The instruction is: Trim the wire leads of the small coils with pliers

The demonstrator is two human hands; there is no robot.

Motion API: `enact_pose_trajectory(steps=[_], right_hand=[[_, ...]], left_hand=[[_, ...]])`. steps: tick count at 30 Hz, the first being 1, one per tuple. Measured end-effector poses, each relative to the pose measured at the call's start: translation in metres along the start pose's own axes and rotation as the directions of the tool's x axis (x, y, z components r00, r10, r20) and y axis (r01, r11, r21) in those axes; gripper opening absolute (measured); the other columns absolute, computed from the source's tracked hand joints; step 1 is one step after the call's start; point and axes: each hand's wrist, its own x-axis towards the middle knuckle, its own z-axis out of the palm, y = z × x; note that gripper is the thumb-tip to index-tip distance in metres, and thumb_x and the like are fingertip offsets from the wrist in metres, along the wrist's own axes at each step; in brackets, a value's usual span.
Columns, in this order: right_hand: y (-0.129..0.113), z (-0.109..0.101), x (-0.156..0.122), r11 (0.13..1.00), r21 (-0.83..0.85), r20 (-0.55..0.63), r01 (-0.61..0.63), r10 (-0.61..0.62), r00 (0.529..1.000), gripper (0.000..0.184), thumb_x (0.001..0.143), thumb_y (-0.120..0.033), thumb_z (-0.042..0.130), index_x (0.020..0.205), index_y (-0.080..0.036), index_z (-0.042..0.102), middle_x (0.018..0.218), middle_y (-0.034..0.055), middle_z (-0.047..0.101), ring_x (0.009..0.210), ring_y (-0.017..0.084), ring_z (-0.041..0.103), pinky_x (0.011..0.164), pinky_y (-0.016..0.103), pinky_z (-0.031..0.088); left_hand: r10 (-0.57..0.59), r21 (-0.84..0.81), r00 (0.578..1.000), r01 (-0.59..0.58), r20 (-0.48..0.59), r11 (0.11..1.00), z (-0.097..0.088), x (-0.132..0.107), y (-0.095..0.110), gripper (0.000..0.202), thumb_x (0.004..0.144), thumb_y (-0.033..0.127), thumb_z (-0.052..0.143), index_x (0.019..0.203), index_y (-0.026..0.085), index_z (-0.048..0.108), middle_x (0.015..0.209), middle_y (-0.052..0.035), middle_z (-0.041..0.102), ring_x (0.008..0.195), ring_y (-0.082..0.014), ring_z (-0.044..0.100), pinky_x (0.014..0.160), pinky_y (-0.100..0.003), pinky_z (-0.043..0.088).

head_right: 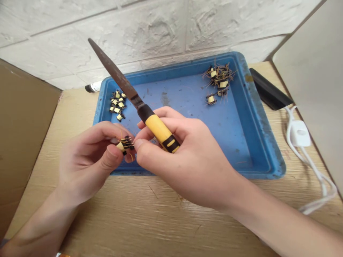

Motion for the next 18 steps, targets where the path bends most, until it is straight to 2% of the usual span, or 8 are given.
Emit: enact_pose_trajectory(steps=[4, 8, 13, 18], right_hand=[[-0.0003, 0.0012, 0.0006, 1.000, 0.014, -0.007, -0.018, 0.018, 1.000, 0.020, 0.075, -0.019, 0.069, 0.056, -0.023, 0.066, 0.080, -0.0027, 0.068, 0.069, 0.010, 0.064, 0.060, 0.019, 0.057], [-0.0013, 0.0017, 0.0015, 1.000, 0.017, -0.007, 0.000, 0.000, 1.000, 0.019, 0.075, -0.018, 0.069, 0.057, -0.023, 0.066, 0.081, -0.0023, 0.068, 0.072, 0.010, 0.065, 0.062, 0.019, 0.057], [-0.0012, 0.0015, 0.0017, 1.000, 0.004, -0.021, 0.014, -0.014, 1.000, 0.020, 0.078, -0.019, 0.068, 0.058, -0.024, 0.066, 0.081, -0.0038, 0.067, 0.073, 0.009, 0.064, 0.066, 0.018, 0.057], [-0.0026, 0.0008, 0.0023, 1.000, 0.006, -0.021, -0.004, 0.005, 1.000, 0.023, 0.076, -0.019, 0.070, 0.053, -0.023, 0.064, 0.077, -0.0031, 0.065, 0.067, 0.009, 0.059, 0.063, 0.018, 0.056]], left_hand=[[0.009, 0.003, 1.000, -0.009, -0.003, 1.000, 0.0003, -0.0002, -0.0008, 0.035, 0.091, 0.050, 0.079, 0.079, 0.020, 0.067, 0.072, -0.0001, 0.067, 0.061, -0.0116, 0.060, 0.054, -0.022, 0.053], [0.016, -0.003, 1.000, -0.016, -0.001, 1.000, 0.0003, -0.0011, -0.0015, 0.031, 0.091, 0.046, 0.081, 0.080, 0.019, 0.069, 0.072, 0.0004, 0.067, 0.061, -0.0103, 0.061, 0.055, -0.019, 0.052], [0.020, 0.043, 1.000, -0.020, 0.006, 0.999, 0.0002, -0.0003, 0.0009, 0.038, 0.091, 0.052, 0.078, 0.076, 0.018, 0.067, 0.068, -0.0003, 0.065, 0.059, -0.0116, 0.059, 0.052, -0.021, 0.051], [0.037, 0.053, 0.999, -0.038, 0.021, 0.998, 0.0002, 0.0008, 0.0023, 0.040, 0.091, 0.052, 0.078, 0.074, 0.018, 0.067, 0.067, 0.0000, 0.065, 0.059, -0.0108, 0.058, 0.051, -0.020, 0.049]])
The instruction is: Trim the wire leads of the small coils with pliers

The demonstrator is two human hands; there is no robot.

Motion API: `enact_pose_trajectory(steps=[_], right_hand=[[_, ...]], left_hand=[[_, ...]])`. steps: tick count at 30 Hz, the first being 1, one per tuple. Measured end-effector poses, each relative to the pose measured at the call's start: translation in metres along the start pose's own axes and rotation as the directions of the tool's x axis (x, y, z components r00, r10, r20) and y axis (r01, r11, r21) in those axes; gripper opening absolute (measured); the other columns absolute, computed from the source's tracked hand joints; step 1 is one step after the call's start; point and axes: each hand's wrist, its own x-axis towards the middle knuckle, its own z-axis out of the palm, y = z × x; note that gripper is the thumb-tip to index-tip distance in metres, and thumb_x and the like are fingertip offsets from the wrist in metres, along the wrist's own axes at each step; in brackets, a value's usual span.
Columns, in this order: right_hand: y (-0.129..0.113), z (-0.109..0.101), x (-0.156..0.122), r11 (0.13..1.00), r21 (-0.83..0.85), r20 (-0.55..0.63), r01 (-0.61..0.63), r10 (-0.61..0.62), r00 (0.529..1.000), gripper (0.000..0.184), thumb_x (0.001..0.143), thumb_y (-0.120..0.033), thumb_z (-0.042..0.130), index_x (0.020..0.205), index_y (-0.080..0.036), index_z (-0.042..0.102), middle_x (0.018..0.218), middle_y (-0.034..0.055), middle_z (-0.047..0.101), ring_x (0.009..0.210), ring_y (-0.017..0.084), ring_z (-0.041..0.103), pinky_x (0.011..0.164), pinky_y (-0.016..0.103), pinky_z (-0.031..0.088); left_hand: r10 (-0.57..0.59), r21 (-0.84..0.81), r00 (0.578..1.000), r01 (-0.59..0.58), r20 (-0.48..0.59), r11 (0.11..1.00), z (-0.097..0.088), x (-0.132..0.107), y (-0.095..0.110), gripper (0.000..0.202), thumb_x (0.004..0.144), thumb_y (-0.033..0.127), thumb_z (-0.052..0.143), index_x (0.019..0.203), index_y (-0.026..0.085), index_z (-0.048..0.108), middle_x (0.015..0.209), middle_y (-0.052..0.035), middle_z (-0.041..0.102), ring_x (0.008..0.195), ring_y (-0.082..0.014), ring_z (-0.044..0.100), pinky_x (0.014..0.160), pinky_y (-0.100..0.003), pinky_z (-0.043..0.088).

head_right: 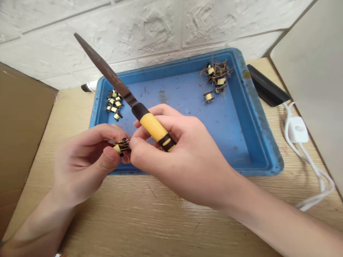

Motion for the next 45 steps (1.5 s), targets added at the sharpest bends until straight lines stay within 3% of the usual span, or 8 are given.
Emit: enact_pose_trajectory(steps=[21, 31, 45], right_hand=[[0.0036, -0.0003, -0.0014, 0.999, 0.005, 0.060, 0.036, -0.036, 0.998, 0.021, 0.074, -0.010, 0.072, 0.058, -0.021, 0.065, 0.077, -0.0074, 0.065, 0.062, 0.001, 0.055, 0.051, 0.011, 0.041], [0.0005, 0.0010, -0.0002, 0.999, 0.043, 0.033, 0.008, -0.010, 0.999, 0.021, 0.074, -0.014, 0.070, 0.055, -0.021, 0.065, 0.076, -0.0047, 0.065, 0.066, 0.005, 0.058, 0.057, 0.014, 0.050], [-0.0009, 0.0014, -0.0001, 0.998, 0.067, 0.030, -0.007, 0.005, 1.000, 0.020, 0.072, -0.011, 0.071, 0.055, -0.021, 0.066, 0.076, -0.0053, 0.064, 0.062, 0.005, 0.057, 0.056, 0.016, 0.049]], left_hand=[[-0.027, -0.076, 1.000, 0.026, -0.002, 0.997, 0.0005, -0.0026, -0.0058, 0.036, 0.088, 0.048, 0.083, 0.076, 0.017, 0.068, 0.069, 0.0012, 0.068, 0.059, -0.0084, 0.061, 0.053, -0.016, 0.053], [-0.001, -0.072, 1.000, 0.002, 0.013, 0.997, -0.0007, -0.0023, -0.0048, 0.040, 0.089, 0.050, 0.081, 0.075, 0.016, 0.066, 0.068, 0.0018, 0.065, 0.058, -0.0071, 0.059, 0.052, -0.015, 0.051], [-0.013, -0.073, 1.000, 0.013, 0.008, 0.997, -0.0010, -0.0028, -0.0070, 0.037, 0.089, 0.049, 0.081, 0.077, 0.018, 0.066, 0.069, 0.0021, 0.064, 0.059, -0.0080, 0.059, 0.053, -0.017, 0.051]])
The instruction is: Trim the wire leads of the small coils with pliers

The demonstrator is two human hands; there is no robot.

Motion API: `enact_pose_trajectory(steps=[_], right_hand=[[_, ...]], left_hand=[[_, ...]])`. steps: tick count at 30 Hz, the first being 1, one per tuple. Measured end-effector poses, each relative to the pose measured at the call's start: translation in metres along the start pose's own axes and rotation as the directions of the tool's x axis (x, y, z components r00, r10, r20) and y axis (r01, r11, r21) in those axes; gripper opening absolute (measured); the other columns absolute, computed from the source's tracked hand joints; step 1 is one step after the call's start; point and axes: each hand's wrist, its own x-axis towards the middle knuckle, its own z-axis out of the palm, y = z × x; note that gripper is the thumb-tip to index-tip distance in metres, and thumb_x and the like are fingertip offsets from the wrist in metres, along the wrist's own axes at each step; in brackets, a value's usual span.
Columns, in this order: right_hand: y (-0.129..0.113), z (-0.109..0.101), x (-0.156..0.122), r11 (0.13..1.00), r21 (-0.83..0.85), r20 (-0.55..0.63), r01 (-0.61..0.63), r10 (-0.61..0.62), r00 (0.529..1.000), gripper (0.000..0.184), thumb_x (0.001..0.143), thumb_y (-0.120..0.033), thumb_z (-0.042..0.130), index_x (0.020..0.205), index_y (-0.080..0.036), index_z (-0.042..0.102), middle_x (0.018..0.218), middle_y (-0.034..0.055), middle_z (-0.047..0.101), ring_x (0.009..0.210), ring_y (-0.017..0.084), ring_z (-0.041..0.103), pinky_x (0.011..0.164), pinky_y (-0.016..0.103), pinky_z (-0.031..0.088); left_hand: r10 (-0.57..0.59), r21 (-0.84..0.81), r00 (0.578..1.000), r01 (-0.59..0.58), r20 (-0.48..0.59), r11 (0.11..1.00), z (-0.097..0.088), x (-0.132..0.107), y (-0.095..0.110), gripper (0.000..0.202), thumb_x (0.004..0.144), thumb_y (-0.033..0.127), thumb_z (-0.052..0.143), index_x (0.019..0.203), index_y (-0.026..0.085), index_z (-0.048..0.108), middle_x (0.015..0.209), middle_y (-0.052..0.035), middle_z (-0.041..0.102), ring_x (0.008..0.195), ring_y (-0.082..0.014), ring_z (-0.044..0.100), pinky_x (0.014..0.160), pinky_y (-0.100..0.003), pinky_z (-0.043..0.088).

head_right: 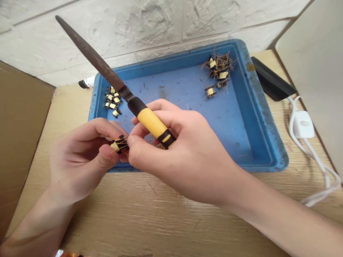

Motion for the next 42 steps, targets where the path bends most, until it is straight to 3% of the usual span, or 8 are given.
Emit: enact_pose_trajectory(steps=[7, 11, 17, 23, 29, 42], right_hand=[[0.0042, -0.0047, -0.0024, 0.998, -0.040, 0.055, 0.054, -0.052, 0.997, 0.021, 0.075, -0.011, 0.074, 0.058, -0.021, 0.067, 0.079, -0.0058, 0.065, 0.068, 0.005, 0.058, 0.055, 0.015, 0.046], [0.0048, -0.0041, -0.0018, 0.997, -0.043, 0.066, 0.059, -0.056, 0.996, 0.021, 0.076, -0.009, 0.075, 0.060, -0.021, 0.067, 0.080, -0.0070, 0.065, 0.062, 0.002, 0.054, 0.048, 0.014, 0.038], [0.0034, -0.0010, -0.0012, 0.996, -0.062, 0.073, 0.056, -0.052, 0.996, 0.023, 0.074, -0.006, 0.073, 0.058, -0.019, 0.064, 0.077, -0.0080, 0.063, 0.060, 0.000, 0.052, 0.048, 0.013, 0.037], [0.0013, -0.0035, -0.0024, 0.999, -0.035, 0.067, 0.022, -0.019, 0.998, 0.021, 0.077, -0.013, 0.065, 0.057, -0.019, 0.061, 0.075, -0.0069, 0.063, 0.058, 0.002, 0.050, 0.053, 0.015, 0.042], [0.0005, -0.0022, 0.0005, 0.997, -0.068, 0.079, 0.026, -0.021, 0.997, 0.020, 0.075, -0.014, 0.065, 0.057, -0.020, 0.061, 0.075, -0.0051, 0.062, 0.056, 0.004, 0.048, 0.050, 0.020, 0.039], [0.0041, -0.0044, -0.0003, 0.995, -0.086, 0.071, 0.050, -0.044, 0.997, 0.019, 0.076, -0.014, 0.069, 0.059, -0.021, 0.065, 0.078, -0.0072, 0.066, 0.066, 0.004, 0.055, 0.058, 0.017, 0.044]], left_hand=[[-0.001, -0.020, 1.000, 0.002, 0.009, 1.000, -0.0012, -0.0015, -0.0009, 0.036, 0.089, 0.047, 0.083, 0.076, 0.018, 0.066, 0.066, 0.0028, 0.063, 0.058, -0.0078, 0.056, 0.049, -0.016, 0.048], [0.015, -0.019, 1.000, -0.015, 0.017, 1.000, -0.0015, -0.0017, -0.0018, 0.036, 0.089, 0.046, 0.082, 0.076, 0.017, 0.065, 0.065, 0.0023, 0.062, 0.058, -0.0082, 0.055, 0.050, -0.017, 0.047], [0.014, -0.030, 1.000, -0.013, 0.025, 0.999, -0.0009, -0.0017, -0.0018, 0.035, 0.090, 0.045, 0.083, 0.077, 0.017, 0.066, 0.066, 0.0029, 0.062, 0.059, -0.0076, 0.056, 0.051, -0.016, 0.048], [0.024, -0.001, 0.998, -0.024, 0.049, 1.000, 0.0001, -0.0021, 0.0001, 0.036, 0.092, 0.047, 0.080, 0.078, 0.017, 0.065, 0.066, 0.0034, 0.063, 0.059, -0.0071, 0.056, 0.050, -0.015, 0.047], [0.001, 0.003, 1.000, -0.001, 0.030, 1.000, -0.0004, -0.0005, 0.0014, 0.035, 0.090, 0.048, 0.080, 0.077, 0.019, 0.066, 0.067, 0.0023, 0.063, 0.058, -0.0091, 0.057, 0.049, -0.018, 0.048], [0.002, 0.036, 1.000, -0.002, 0.009, 0.999, -0.0012, -0.0015, 0.0032, 0.036, 0.090, 0.050, 0.080, 0.076, 0.019, 0.066, 0.065, 0.0019, 0.064, 0.056, -0.0094, 0.056, 0.049, -0.018, 0.048]])
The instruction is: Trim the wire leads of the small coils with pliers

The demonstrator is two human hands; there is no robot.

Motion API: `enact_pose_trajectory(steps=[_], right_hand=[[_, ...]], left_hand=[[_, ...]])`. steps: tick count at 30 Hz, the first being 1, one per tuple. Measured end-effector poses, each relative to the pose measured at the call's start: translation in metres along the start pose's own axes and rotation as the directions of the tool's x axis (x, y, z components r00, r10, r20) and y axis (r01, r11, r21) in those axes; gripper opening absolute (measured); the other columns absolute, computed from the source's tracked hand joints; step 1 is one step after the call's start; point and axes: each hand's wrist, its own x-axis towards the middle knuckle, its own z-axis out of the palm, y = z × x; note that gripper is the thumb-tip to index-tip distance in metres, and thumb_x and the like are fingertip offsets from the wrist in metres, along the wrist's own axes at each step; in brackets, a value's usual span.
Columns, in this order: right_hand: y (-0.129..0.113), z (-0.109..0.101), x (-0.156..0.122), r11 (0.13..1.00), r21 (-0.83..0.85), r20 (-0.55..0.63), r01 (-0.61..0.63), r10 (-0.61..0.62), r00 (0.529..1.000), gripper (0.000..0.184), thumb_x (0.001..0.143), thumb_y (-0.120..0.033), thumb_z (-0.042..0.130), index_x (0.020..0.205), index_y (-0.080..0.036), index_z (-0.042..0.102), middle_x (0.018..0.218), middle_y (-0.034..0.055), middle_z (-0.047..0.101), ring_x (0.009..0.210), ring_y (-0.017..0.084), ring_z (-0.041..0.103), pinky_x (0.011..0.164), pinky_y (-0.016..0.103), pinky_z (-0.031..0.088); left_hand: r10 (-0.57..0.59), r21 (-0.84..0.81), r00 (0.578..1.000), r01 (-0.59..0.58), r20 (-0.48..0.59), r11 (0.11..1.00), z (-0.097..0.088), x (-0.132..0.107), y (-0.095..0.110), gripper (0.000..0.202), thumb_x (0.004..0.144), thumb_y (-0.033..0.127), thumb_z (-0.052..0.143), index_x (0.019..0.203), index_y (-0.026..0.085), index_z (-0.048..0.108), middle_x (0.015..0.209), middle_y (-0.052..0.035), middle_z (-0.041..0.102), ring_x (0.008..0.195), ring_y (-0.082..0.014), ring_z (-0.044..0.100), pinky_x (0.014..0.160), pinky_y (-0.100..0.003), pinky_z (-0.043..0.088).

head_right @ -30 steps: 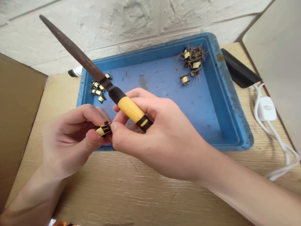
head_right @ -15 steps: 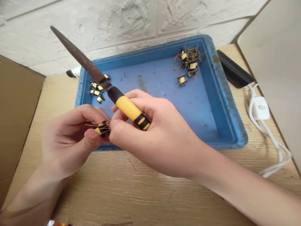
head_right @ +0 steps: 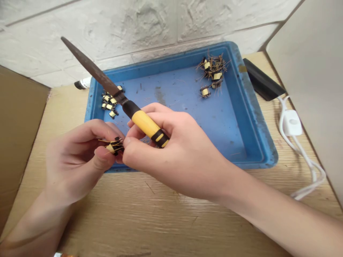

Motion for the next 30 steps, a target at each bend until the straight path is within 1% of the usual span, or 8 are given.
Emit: enact_pose_trajectory(steps=[4, 9, 13, 18, 21, 23, 26, 30], right_hand=[[0.0003, -0.0001, -0.0019, 1.000, -0.002, -0.006, 0.004, -0.004, 1.000, 0.017, 0.076, -0.015, 0.069, 0.061, -0.022, 0.068, 0.080, -0.0058, 0.067, 0.069, 0.006, 0.058, 0.058, 0.018, 0.045], [-0.0001, 0.0005, -0.0024, 1.000, 0.011, -0.037, 0.011, -0.010, 0.999, 0.016, 0.076, -0.016, 0.068, 0.061, -0.021, 0.068, 0.082, -0.0047, 0.067, 0.076, 0.007, 0.061, 0.067, 0.016, 0.051], [-0.0004, 0.0006, -0.0028, 0.999, 0.040, -0.030, 0.004, -0.003, 1.000, 0.018, 0.075, -0.013, 0.070, 0.059, -0.021, 0.066, 0.082, -0.0047, 0.065, 0.076, 0.007, 0.061, 0.066, 0.015, 0.051], [-0.0008, 0.0003, -0.0039, 0.999, 0.040, -0.019, 0.007, -0.007, 1.000, 0.019, 0.076, -0.009, 0.069, 0.061, -0.020, 0.066, 0.085, -0.0052, 0.065, 0.075, 0.005, 0.062, 0.065, 0.014, 0.051], [-0.0006, 0.0001, -0.0037, 0.999, 0.035, -0.014, 0.018, -0.018, 1.000, 0.019, 0.076, -0.010, 0.069, 0.061, -0.020, 0.065, 0.083, -0.0052, 0.065, 0.075, 0.005, 0.062, 0.064, 0.014, 0.049], [0.0000, 0.0000, -0.0035, 0.999, 0.026, -0.012, 0.026, -0.026, 1.000, 0.019, 0.077, -0.011, 0.068, 0.061, -0.020, 0.065, 0.083, -0.0048, 0.064, 0.071, 0.005, 0.060, 0.059, 0.016, 0.047], [0.0006, -0.0001, -0.0027, 0.999, 0.001, -0.040, 0.033, -0.033, 0.999, 0.021, 0.081, -0.014, 0.067, 0.062, -0.021, 0.065, 0.083, -0.0041, 0.065, 0.064, 0.005, 0.056, 0.052, 0.017, 0.043], [-0.0008, 0.0001, -0.0007, 0.999, -0.027, -0.072, 0.040, -0.042, 0.997, 0.024, 0.083, -0.016, 0.067, 0.060, -0.021, 0.065, 0.082, -0.0018, 0.065, 0.067, 0.007, 0.059, 0.056, 0.019, 0.047]], left_hand=[[0.027, 0.009, 1.000, -0.027, 0.011, 1.000, -0.0007, 0.0007, -0.0003, 0.034, 0.091, 0.047, 0.079, 0.076, 0.019, 0.067, 0.065, 0.0017, 0.063, 0.055, -0.0097, 0.055, 0.048, -0.019, 0.047], [0.053, 0.031, 0.998, -0.054, 0.036, 0.998, -0.0001, 0.0021, -0.0006, 0.026, 0.092, 0.038, 0.080, 0.078, 0.019, 0.069, 0.067, 0.0007, 0.066, 0.059, -0.0102, 0.058, 0.051, -0.019, 0.048], [0.067, 0.040, 0.997, -0.068, 0.040, 0.997, 0.0012, 0.0023, -0.0003, 0.027, 0.091, 0.037, 0.082, 0.076, 0.019, 0.069, 0.066, 0.0007, 0.067, 0.058, -0.0101, 0.059, 0.051, -0.019, 0.048], [0.049, 0.038, 0.998, -0.051, 0.051, 0.998, 0.0013, 0.0022, 0.0003, 0.023, 0.088, 0.033, 0.084, 0.076, 0.020, 0.070, 0.067, 0.0001, 0.069, 0.057, -0.0119, 0.061, 0.051, -0.021, 0.050], [0.038, 0.021, 0.999, -0.038, 0.037, 0.999, 0.0012, 0.0021, 0.0005, 0.021, 0.087, 0.032, 0.086, 0.076, 0.020, 0.072, 0.066, 0.0001, 0.069, 0.056, -0.0123, 0.060, 0.050, -0.022, 0.050], [0.018, -0.001, 1.000, -0.018, 0.021, 1.000, 0.0011, 0.0022, 0.0003, 0.021, 0.087, 0.033, 0.086, 0.077, 0.020, 0.073, 0.066, -0.0001, 0.069, 0.057, -0.0121, 0.061, 0.050, -0.021, 0.051], [-0.035, -0.050, 0.999, 0.035, 0.004, 0.998, 0.0007, 0.0029, -0.0001, 0.023, 0.087, 0.037, 0.085, 0.077, 0.020, 0.073, 0.065, 0.0002, 0.067, 0.056, -0.0117, 0.060, 0.050, -0.021, 0.052], [-0.086, -0.083, 0.996, 0.084, -0.016, 0.993, 0.0006, 0.0049, 0.0006, 0.025, 0.085, 0.040, 0.087, 0.077, 0.020, 0.073, 0.062, 0.0012, 0.065, 0.053, -0.0111, 0.058, 0.047, -0.020, 0.051]])
